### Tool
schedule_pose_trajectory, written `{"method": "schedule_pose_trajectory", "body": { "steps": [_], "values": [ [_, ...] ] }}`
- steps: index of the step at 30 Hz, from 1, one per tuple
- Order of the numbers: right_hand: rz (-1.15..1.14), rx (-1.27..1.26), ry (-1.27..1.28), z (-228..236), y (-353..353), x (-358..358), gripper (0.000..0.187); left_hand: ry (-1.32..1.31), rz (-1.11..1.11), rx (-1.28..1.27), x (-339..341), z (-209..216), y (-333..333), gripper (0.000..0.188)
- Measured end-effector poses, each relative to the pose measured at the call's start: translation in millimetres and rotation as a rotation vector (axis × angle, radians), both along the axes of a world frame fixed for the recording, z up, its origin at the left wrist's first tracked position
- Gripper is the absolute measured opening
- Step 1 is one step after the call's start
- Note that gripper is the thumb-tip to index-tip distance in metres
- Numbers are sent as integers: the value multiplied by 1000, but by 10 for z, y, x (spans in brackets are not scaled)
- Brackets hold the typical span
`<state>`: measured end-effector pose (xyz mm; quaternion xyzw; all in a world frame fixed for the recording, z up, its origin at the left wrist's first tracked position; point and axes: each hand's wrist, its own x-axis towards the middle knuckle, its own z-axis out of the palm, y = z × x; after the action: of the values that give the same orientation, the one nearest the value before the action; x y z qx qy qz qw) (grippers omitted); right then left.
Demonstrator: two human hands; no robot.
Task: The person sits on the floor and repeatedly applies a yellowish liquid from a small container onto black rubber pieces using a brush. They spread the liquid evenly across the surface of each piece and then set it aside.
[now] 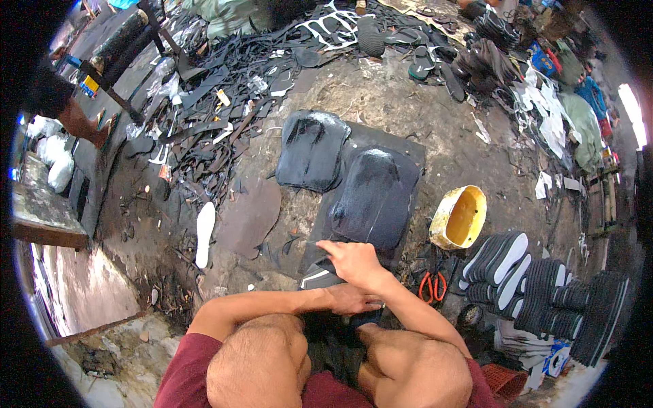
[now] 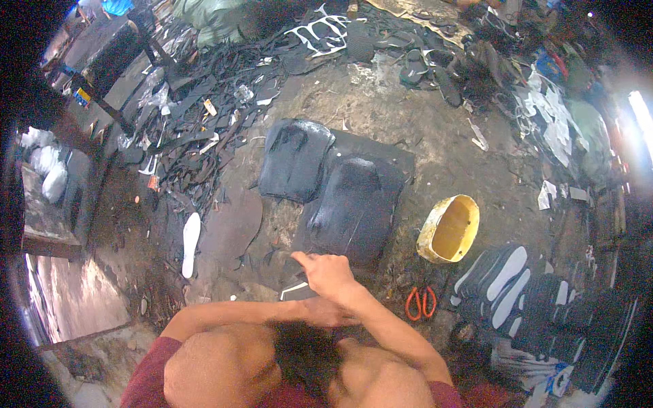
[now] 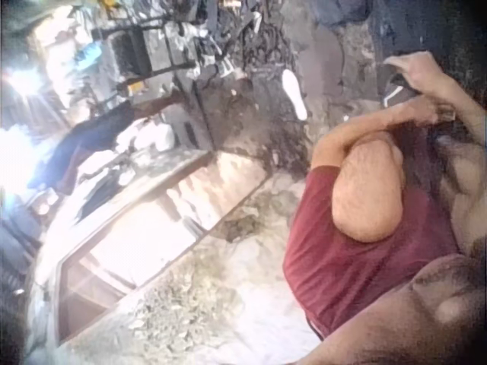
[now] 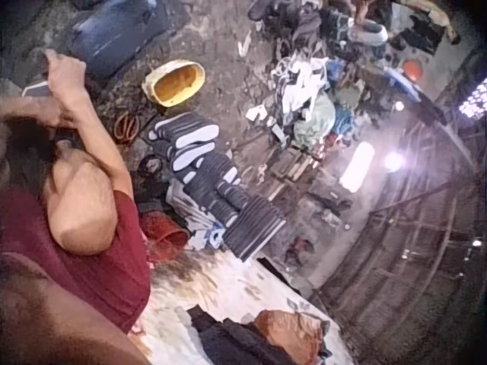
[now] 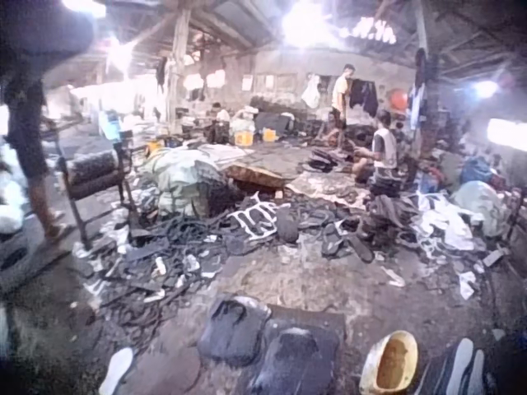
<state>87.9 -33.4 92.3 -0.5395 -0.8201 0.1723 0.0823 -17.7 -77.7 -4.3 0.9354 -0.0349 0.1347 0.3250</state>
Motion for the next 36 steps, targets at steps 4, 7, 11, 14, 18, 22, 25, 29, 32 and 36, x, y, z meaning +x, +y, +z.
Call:
{"method": "schedule_pose_trajectory", "body": {
  "steps": [4, 7, 11, 14, 18, 22, 25, 29, 32, 36],
  "values": [
    [-218, 280, 582, 824, 510, 670, 34, 125, 259, 21, 74, 271, 274, 58],
    [-333, 282, 435, 811, 1087, 1372, 42, 129, 591, -2, 208, 358, 635, 50],
    [17, 23, 335, 102, 1713, 1659, 53, 226, 629, -48, 248, 331, 700, 48],
    [-375, -251, -11, 56, 2270, 1750, 50, 179, 605, 57, 200, 324, 720, 46],
    [317, 6, -46, -66, 2368, 1481, 40, 207, 620, -10, 127, 140, 710, 47],
    [-94, -190, -155, 178, 1976, 2034, 43, 128, 621, 17, 157, 234, 729, 45],
    [-421, -244, -63, 145, 1408, 2363, 40, 104, 642, 5, 180, 208, 744, 47],
    [-227, -310, 18, 98, 745, 2115, 50, 123, 661, 59, 119, 156, 721, 36],
    [-364, -161, -95, 357, 920, 1967, 46, 101, 689, 62, 205, 218, 753, 36],
    [-493, -9, -210, 108, 1216, 1765, 34, 112, 709, 41, 237, 269, 777, 38]
  ]
}}
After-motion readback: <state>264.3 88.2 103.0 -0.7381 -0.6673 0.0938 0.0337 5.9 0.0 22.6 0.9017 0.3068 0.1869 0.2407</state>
